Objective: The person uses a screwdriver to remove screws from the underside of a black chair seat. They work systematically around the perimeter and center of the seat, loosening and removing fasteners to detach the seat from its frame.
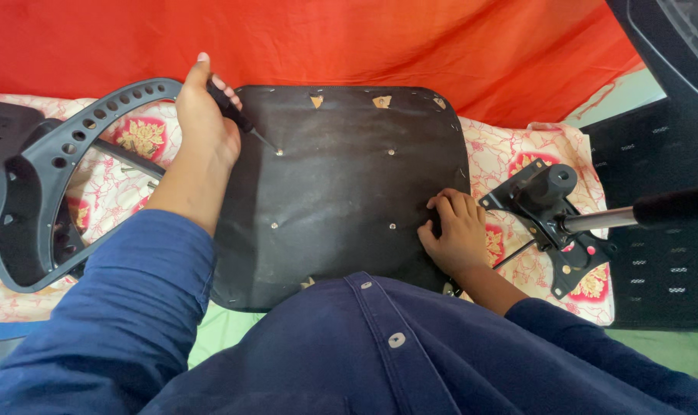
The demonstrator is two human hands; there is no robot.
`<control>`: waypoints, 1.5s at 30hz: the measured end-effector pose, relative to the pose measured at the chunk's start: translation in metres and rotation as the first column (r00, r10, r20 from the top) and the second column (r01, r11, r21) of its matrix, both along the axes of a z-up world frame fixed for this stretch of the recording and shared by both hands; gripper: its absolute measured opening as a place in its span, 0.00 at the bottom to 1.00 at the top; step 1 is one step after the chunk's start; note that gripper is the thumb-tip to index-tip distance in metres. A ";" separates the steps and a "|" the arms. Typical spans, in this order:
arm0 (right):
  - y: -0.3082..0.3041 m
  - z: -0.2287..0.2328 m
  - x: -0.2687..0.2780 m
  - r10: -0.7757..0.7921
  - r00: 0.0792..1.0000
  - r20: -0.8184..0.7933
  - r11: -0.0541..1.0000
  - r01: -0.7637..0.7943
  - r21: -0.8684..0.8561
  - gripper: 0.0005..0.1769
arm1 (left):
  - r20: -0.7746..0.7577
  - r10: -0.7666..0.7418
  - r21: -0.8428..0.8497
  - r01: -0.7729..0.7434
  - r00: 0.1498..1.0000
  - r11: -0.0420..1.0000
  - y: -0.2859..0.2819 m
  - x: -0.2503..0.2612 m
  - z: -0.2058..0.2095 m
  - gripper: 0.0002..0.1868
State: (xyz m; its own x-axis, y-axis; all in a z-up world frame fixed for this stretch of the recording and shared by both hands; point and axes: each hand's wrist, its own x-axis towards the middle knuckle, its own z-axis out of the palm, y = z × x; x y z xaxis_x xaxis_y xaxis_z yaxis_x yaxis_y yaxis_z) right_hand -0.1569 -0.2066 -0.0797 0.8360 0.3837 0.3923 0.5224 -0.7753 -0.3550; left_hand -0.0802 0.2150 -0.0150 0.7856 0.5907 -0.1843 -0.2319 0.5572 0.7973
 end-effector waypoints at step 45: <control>-0.002 -0.005 0.002 0.002 1.000 -0.003 1.000 -0.002 -0.009 0.17 | -0.125 -0.087 0.393 0.130 0.988 0.910 -0.004 -0.004 -0.002 0.25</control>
State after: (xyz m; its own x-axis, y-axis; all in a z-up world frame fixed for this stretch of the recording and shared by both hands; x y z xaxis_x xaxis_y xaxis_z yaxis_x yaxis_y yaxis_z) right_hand -0.1554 -0.2083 -0.0842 0.8362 0.3890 0.3865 0.5231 -0.7774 -0.3493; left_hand -0.0839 0.2107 -0.0172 0.8385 0.5439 -0.0340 -0.0934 0.2049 0.9743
